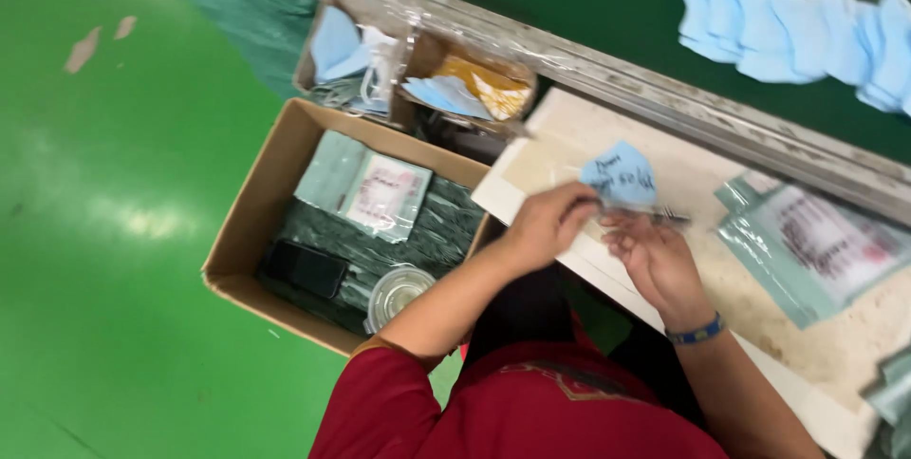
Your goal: Packing blue face masks into plastic bags and writing batch information on a label.
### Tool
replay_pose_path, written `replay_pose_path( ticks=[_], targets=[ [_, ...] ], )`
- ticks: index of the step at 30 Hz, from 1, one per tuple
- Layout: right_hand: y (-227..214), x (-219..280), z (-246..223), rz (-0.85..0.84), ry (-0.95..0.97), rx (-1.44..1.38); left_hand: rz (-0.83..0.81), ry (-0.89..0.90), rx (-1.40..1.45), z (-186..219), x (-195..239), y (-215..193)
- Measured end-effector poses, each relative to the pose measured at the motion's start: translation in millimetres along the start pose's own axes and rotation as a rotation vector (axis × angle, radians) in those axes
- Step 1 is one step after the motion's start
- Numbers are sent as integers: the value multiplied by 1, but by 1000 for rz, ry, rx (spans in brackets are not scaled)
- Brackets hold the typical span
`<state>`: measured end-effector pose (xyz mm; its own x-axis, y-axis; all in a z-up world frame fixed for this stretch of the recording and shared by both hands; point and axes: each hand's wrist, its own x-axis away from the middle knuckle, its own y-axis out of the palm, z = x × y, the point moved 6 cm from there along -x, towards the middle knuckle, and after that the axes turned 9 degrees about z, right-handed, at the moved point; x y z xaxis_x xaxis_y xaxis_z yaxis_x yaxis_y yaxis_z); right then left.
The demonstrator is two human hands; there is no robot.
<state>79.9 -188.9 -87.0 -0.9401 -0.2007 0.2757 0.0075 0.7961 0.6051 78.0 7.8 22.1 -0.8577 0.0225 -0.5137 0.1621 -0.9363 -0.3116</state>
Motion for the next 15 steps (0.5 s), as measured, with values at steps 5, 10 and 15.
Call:
replay_pose_path(
  ticks=[5,10,15],
  targets=[
    [-15,13,-39,138,-100,295,262,3,-340,-63,-55,-80],
    [-51,13,-38,221,-186,366,360,-170,-820,-92,-58,-46],
    [-30,9,-24,199,-218,473,-242,-225,-692,-124,-5,128]
  ],
)
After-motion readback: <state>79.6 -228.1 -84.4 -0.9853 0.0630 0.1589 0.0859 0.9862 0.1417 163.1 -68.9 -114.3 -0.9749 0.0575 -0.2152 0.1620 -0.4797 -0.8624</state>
